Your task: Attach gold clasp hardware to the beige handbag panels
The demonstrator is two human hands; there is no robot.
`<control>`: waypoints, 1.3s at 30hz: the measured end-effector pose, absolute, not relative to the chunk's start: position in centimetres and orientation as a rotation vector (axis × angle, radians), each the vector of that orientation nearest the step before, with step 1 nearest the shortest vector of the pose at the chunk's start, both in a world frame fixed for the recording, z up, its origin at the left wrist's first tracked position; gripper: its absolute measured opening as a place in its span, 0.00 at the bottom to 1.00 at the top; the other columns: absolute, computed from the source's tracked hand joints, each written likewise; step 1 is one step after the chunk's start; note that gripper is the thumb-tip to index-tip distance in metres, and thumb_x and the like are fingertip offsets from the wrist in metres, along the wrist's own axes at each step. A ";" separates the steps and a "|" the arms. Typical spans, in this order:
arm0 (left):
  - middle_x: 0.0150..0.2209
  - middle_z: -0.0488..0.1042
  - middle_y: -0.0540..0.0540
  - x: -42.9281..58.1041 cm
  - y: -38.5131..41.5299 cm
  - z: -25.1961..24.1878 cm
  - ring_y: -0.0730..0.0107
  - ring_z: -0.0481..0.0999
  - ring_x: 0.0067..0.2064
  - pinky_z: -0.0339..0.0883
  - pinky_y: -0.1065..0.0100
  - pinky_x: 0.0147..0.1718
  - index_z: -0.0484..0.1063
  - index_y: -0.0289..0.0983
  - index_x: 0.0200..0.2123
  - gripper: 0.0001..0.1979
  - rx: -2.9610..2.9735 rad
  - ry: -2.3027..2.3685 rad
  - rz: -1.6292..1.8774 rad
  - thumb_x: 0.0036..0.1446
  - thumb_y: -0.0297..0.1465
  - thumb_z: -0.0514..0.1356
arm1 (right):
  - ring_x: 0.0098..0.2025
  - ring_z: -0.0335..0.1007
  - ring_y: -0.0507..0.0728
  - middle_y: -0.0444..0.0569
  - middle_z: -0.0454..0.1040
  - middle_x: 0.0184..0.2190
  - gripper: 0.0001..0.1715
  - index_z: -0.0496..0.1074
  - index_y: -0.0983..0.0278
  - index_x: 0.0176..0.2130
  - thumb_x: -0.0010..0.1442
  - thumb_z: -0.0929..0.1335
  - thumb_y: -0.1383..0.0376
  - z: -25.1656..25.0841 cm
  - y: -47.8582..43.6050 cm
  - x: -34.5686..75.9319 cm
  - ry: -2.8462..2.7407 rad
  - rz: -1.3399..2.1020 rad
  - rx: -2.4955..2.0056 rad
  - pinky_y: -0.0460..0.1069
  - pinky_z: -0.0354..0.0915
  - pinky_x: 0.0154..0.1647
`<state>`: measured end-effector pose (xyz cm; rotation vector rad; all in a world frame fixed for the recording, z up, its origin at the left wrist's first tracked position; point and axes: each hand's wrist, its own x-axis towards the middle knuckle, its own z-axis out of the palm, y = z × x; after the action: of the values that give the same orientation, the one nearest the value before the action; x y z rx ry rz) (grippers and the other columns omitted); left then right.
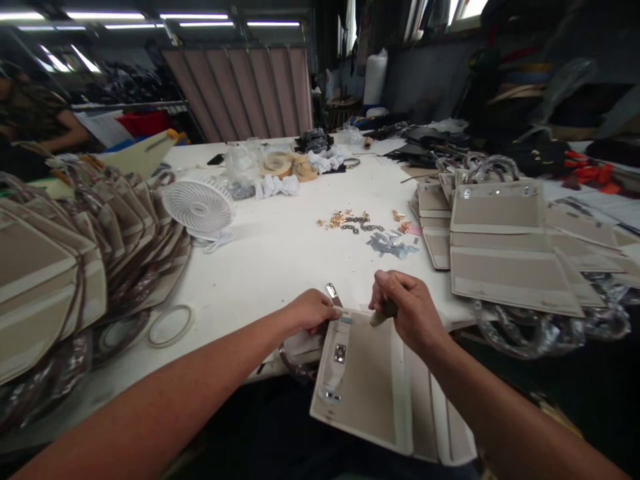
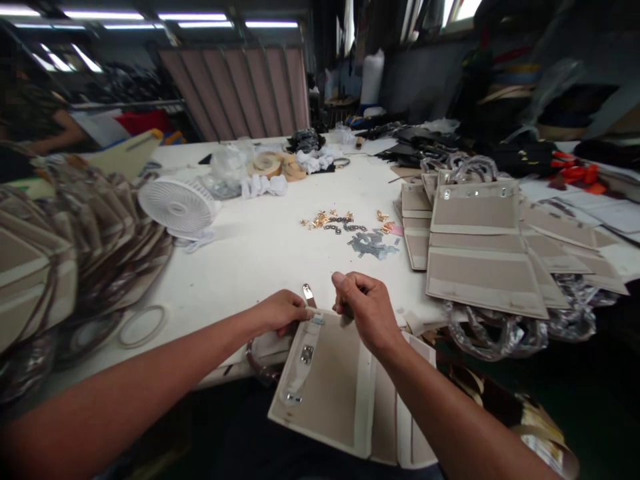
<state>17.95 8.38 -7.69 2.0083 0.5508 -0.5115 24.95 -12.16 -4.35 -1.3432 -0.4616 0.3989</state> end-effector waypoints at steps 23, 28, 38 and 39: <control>0.12 0.64 0.54 17.4 8.5 -8.6 0.68 0.71 0.15 0.57 0.73 0.16 0.66 0.39 0.23 0.14 1.841 0.500 -0.525 0.58 0.36 0.64 | 0.17 0.54 0.49 0.39 0.59 0.16 0.27 0.59 0.60 0.19 0.65 0.70 0.59 -4.0 -7.0 23.5 -0.549 0.431 -1.225 0.46 0.54 0.18; 0.13 0.66 0.53 17.3 8.7 -8.2 0.66 0.74 0.17 0.62 0.72 0.17 0.67 0.38 0.25 0.15 1.818 0.473 -0.564 0.60 0.38 0.62 | 0.17 0.55 0.49 0.40 0.60 0.15 0.27 0.60 0.61 0.18 0.65 0.70 0.60 -4.1 -6.1 23.8 -0.569 0.493 -1.237 0.47 0.55 0.19; 0.16 0.71 0.47 17.1 9.3 -9.0 0.69 0.74 0.18 0.63 0.71 0.21 0.71 0.34 0.22 0.18 1.834 0.340 -0.558 0.63 0.37 0.59 | 0.18 0.57 0.50 0.41 0.62 0.13 0.29 0.63 0.61 0.15 0.65 0.68 0.58 -2.3 -3.1 22.8 -0.788 0.569 -1.555 0.47 0.57 0.20; 0.16 0.71 0.47 17.1 9.3 -9.0 0.71 0.73 0.18 0.63 0.72 0.21 0.71 0.34 0.22 0.19 1.849 0.330 -0.551 0.63 0.37 0.58 | 0.18 0.58 0.50 0.41 0.62 0.13 0.28 0.63 0.61 0.15 0.64 0.68 0.58 -2.3 -3.1 22.7 -0.804 0.576 -1.579 0.47 0.56 0.20</control>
<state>17.13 9.27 -8.99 1.8485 0.3298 -0.5506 22.72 -3.11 -2.29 -1.5794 -0.8040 0.5763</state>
